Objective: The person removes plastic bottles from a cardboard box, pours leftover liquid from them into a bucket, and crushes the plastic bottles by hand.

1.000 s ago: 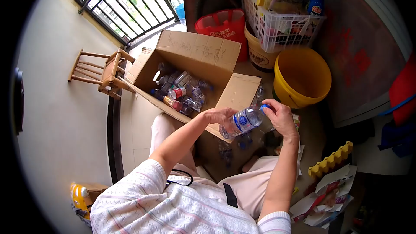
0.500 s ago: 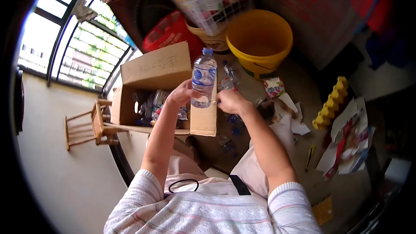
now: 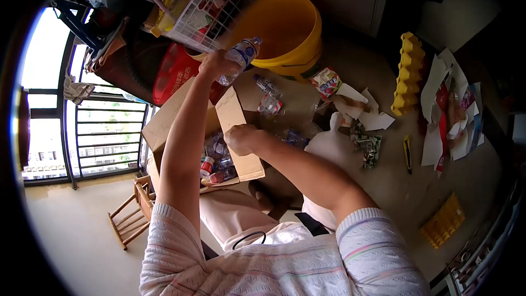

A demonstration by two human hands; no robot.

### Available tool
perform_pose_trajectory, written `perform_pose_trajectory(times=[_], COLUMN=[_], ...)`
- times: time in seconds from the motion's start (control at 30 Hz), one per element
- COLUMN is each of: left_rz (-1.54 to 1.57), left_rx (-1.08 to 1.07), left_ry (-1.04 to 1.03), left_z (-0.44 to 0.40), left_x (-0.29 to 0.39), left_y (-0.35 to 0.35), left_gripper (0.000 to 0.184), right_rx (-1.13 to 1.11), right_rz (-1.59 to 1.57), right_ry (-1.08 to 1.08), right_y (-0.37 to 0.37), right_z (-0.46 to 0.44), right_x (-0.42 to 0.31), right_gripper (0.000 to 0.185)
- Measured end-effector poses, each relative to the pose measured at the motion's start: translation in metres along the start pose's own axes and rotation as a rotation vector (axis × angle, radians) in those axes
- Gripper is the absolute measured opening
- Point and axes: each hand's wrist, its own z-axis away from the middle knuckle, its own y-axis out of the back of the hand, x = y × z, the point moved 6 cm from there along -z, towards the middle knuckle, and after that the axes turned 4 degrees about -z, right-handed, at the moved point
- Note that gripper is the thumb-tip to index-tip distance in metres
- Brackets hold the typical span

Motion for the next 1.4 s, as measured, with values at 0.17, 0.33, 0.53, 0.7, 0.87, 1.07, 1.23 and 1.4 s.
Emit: perform_pose_trajectory(times=[0.17, 0.33, 0.53, 0.7, 0.87, 1.07, 1.23, 1.4], left_rz=[-0.171, -0.292, -0.311, -0.328, -0.342, -0.358, -0.351, -0.3], left_rx=[0.067, 0.088, 0.078, 0.081, 0.078, 0.073, 0.072, 0.062], left_ry=[-0.083, -0.143, -0.195, -0.179, -0.186, -0.181, -0.162, -0.127], left_z=[-0.009, -0.017, -0.022, -0.019, -0.017, -0.018, -0.014, -0.021], left_x=[0.036, 0.054, 0.063, 0.066, 0.065, 0.063, 0.064, 0.062], left_y=[0.0, -0.01, -0.015, -0.015, -0.015, -0.018, -0.014, -0.017], left_gripper=[0.061, 0.061, 0.06, 0.06, 0.061, 0.061, 0.054, 0.039], right_rx=[-0.007, -0.082, -0.065, -0.077, -0.064, -0.096, -0.094, -0.069], right_rz=[-0.031, -0.021, -0.007, 0.018, 0.059, 0.06, 0.064, 0.068], right_ry=[-0.04, -0.079, -0.068, -0.092, -0.02, -0.048, -0.046, -0.005], right_y=[0.004, 0.017, 0.014, 0.021, 0.004, 0.012, 0.013, 0.009], right_z=[0.0, 0.006, -0.002, 0.004, -0.008, -0.004, -0.002, -0.005], right_x=[-0.001, -0.009, -0.011, -0.016, -0.008, -0.016, -0.019, -0.017], right_gripper=[0.018, 0.022, 0.029, 0.03, 0.024, 0.026, 0.025, 0.024])
